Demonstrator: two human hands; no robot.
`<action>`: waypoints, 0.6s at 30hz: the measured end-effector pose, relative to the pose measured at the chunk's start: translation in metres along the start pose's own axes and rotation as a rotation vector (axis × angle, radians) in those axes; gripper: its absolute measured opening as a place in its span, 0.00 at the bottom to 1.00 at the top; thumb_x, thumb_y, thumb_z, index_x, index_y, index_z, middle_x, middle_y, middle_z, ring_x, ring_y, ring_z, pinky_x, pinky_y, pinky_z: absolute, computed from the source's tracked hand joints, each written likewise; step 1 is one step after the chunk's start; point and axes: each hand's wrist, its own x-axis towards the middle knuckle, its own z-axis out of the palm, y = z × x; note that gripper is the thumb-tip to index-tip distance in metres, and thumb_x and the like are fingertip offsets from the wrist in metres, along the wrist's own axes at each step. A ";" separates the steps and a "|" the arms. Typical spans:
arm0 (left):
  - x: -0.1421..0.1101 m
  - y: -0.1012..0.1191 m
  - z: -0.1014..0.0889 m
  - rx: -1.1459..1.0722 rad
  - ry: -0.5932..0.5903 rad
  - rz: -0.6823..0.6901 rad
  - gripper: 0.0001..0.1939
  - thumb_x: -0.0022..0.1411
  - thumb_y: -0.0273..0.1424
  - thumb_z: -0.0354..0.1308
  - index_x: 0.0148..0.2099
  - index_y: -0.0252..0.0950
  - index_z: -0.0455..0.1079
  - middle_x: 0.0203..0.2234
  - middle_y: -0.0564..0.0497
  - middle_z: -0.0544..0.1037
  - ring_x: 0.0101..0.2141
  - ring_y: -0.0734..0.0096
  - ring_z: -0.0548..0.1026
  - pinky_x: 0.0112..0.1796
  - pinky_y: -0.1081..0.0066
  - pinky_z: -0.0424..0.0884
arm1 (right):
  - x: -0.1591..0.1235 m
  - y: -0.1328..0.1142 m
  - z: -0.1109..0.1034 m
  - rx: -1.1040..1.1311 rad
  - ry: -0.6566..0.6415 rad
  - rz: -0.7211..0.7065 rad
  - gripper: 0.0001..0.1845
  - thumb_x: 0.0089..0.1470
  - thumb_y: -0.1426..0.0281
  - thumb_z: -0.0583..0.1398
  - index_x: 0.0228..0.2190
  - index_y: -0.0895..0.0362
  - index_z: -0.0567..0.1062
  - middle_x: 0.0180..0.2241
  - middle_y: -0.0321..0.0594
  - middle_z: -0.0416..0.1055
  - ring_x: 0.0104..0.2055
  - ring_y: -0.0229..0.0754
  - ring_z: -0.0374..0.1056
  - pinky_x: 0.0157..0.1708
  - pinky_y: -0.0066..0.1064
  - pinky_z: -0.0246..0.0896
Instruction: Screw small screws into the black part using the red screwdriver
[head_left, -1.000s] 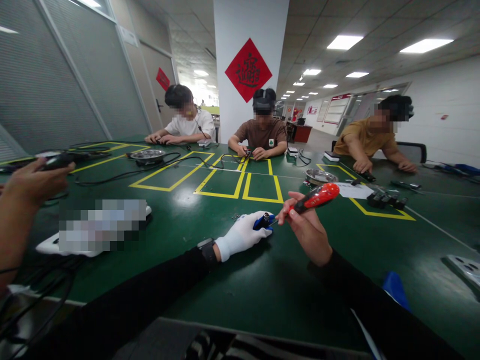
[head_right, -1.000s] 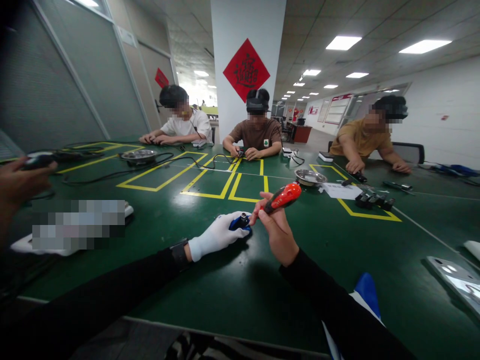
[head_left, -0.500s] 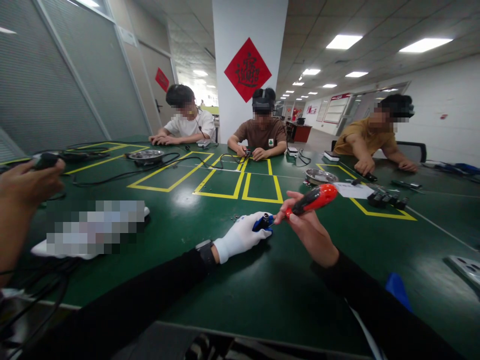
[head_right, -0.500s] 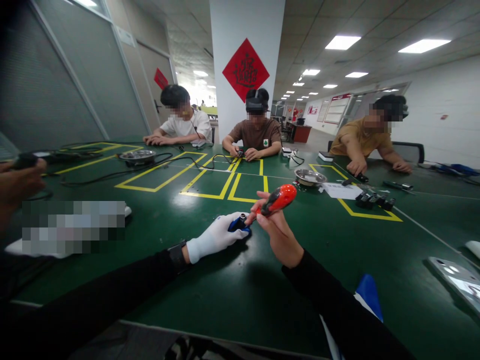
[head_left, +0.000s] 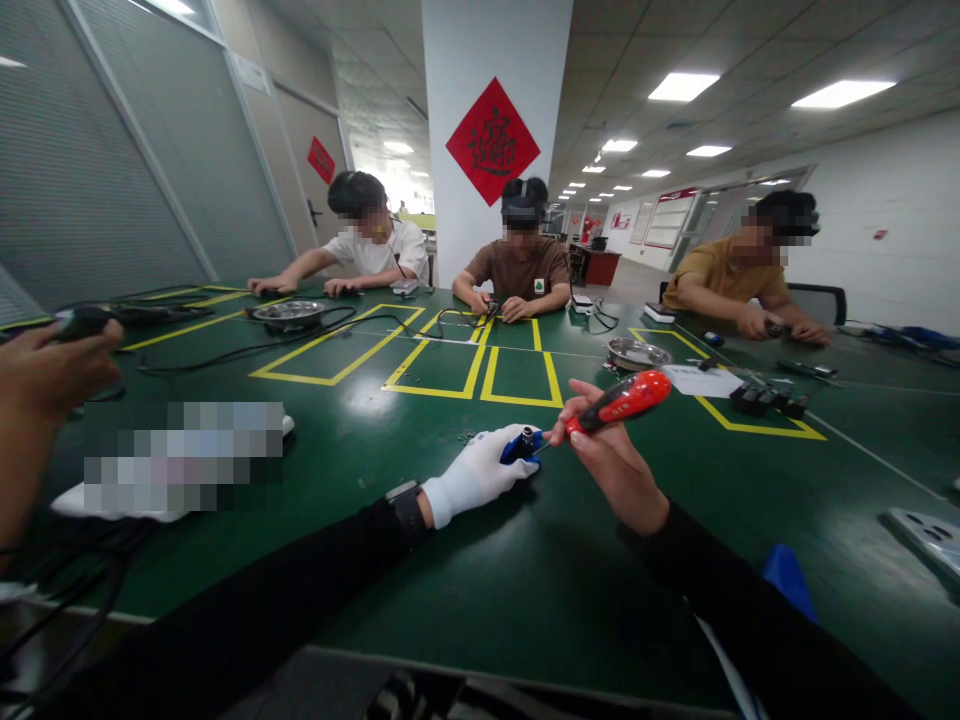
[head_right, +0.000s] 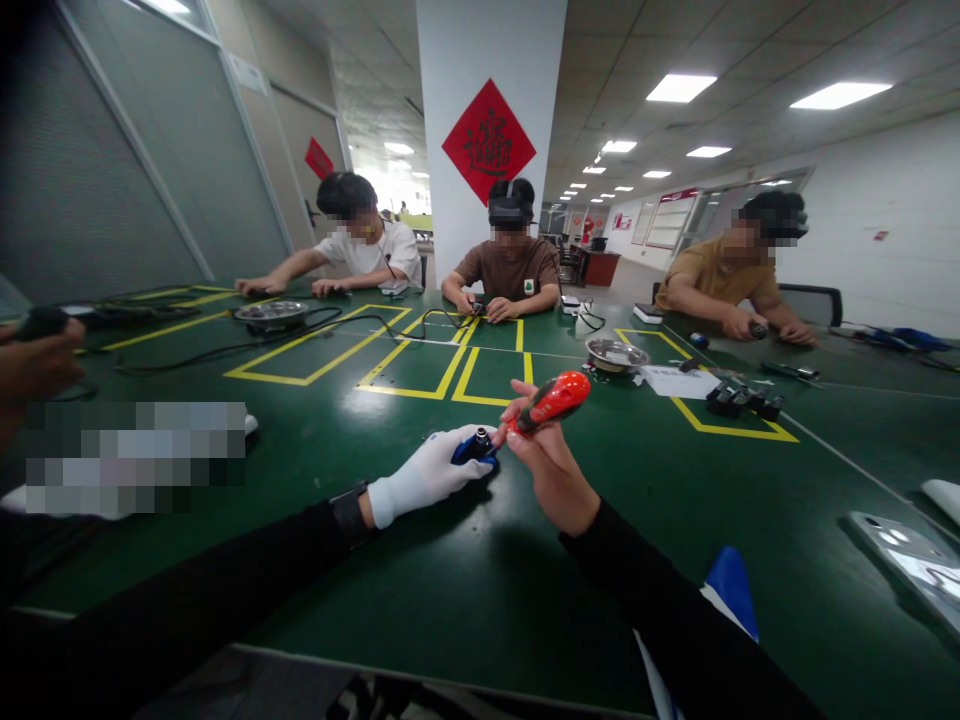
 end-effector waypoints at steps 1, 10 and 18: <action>0.000 0.000 0.000 -0.003 -0.001 -0.001 0.19 0.58 0.34 0.56 0.52 0.39 0.67 0.42 0.51 0.77 0.41 0.65 0.75 0.45 0.68 0.68 | -0.001 -0.002 0.000 -0.118 0.001 -0.042 0.15 0.57 0.67 0.56 0.47 0.50 0.65 0.44 0.41 0.65 0.43 0.43 0.66 0.49 0.44 0.61; 0.002 -0.010 0.003 -0.030 0.000 0.003 0.25 0.54 0.34 0.61 0.54 0.39 0.66 0.46 0.49 0.75 0.46 0.63 0.73 0.50 0.66 0.66 | -0.007 -0.003 0.002 -0.369 -0.032 -0.040 0.07 0.55 0.68 0.60 0.33 0.55 0.65 0.29 0.36 0.70 0.26 0.37 0.67 0.32 0.34 0.64; 0.003 -0.015 0.004 -0.022 -0.007 -0.004 0.26 0.52 0.32 0.63 0.54 0.38 0.66 0.48 0.48 0.74 0.47 0.61 0.73 0.52 0.63 0.65 | -0.013 -0.001 0.005 -0.237 -0.045 -0.035 0.05 0.57 0.68 0.58 0.35 0.56 0.65 0.31 0.37 0.72 0.27 0.36 0.70 0.30 0.32 0.65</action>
